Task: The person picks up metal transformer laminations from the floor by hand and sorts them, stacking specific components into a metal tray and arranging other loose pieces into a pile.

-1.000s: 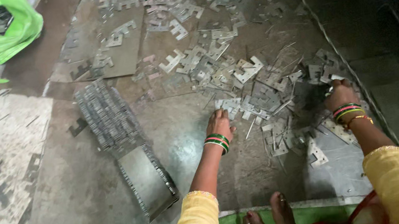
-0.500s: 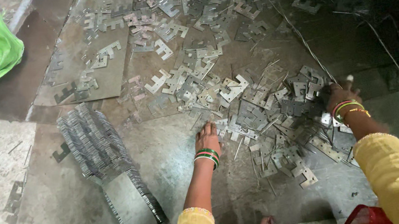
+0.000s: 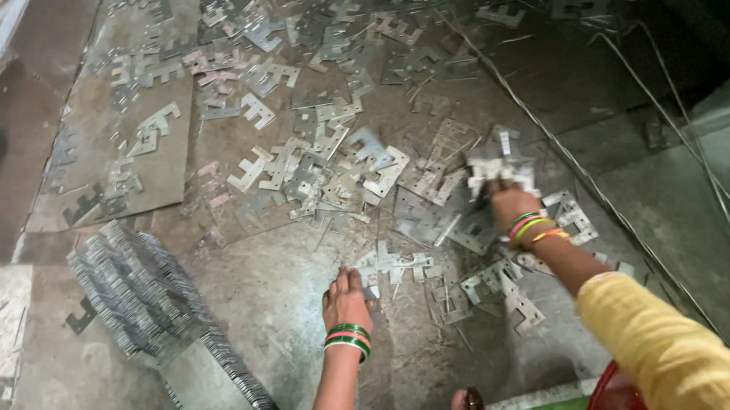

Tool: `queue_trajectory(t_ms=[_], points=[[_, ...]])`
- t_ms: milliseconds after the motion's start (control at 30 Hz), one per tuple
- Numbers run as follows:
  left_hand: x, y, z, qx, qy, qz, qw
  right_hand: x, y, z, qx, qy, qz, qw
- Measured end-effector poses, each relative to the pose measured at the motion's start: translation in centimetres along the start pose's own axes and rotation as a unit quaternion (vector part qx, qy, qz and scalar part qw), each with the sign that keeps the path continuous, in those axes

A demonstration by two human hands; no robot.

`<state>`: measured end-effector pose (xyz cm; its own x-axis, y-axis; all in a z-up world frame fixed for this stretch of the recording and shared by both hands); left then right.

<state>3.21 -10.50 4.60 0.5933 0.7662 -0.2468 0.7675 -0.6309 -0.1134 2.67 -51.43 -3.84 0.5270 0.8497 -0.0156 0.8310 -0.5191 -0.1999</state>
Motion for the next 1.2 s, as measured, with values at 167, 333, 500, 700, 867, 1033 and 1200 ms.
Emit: queue_trajectory(t_ms=[167, 333, 500, 700, 867, 1033, 1200], points=[[0.3, -2.0, -0.9, 0.013, 0.016, -0.017, 1.000, 8.2, -5.2, 0.1, 0.008, -0.022, -0.026, 0.999], [0.5, -4.2, -1.2, 0.006, 0.008, -0.056, 0.998, 15.1, -11.6, -2.3, 0.065, 0.027, -0.107, 0.992], [0.6, -5.9, -0.9, 0.001, -0.010, -0.066, 0.998, 11.0, -11.6, -3.0, 0.114, 0.191, -0.044, 0.974], [1.0, -6.1, 0.4, -0.099, -0.084, -0.081, 0.988, -9.1, -5.6, -3.0, -0.002, 0.131, 0.182, 0.975], [0.9, -5.1, 1.1, -0.100, -0.089, -0.158, 0.978, -11.8, -5.8, -2.9, -0.010, 0.122, 0.242, 0.963], [1.0, -4.1, 1.0, -0.134, -0.126, -0.252, 0.950, -12.2, -5.5, -3.7, 0.005, 0.172, 0.193, 0.966], [3.7, -2.6, 5.1, -0.134, -0.210, -0.334, 0.909, -13.5, -5.3, -6.3, -0.052, 0.204, 0.076, 0.975]])
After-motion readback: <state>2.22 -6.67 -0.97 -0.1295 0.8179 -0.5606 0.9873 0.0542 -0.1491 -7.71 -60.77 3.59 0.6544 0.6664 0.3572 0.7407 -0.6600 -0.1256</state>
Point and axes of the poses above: each hand's wrist, its own y-axis towards the middle knuckle, its own z-axis out of the palm, x = y × z, the point moved 2 cm from there along y, towards the middle knuckle, and after that the axes turned 14 degrees about z, right-handed, at the moved point
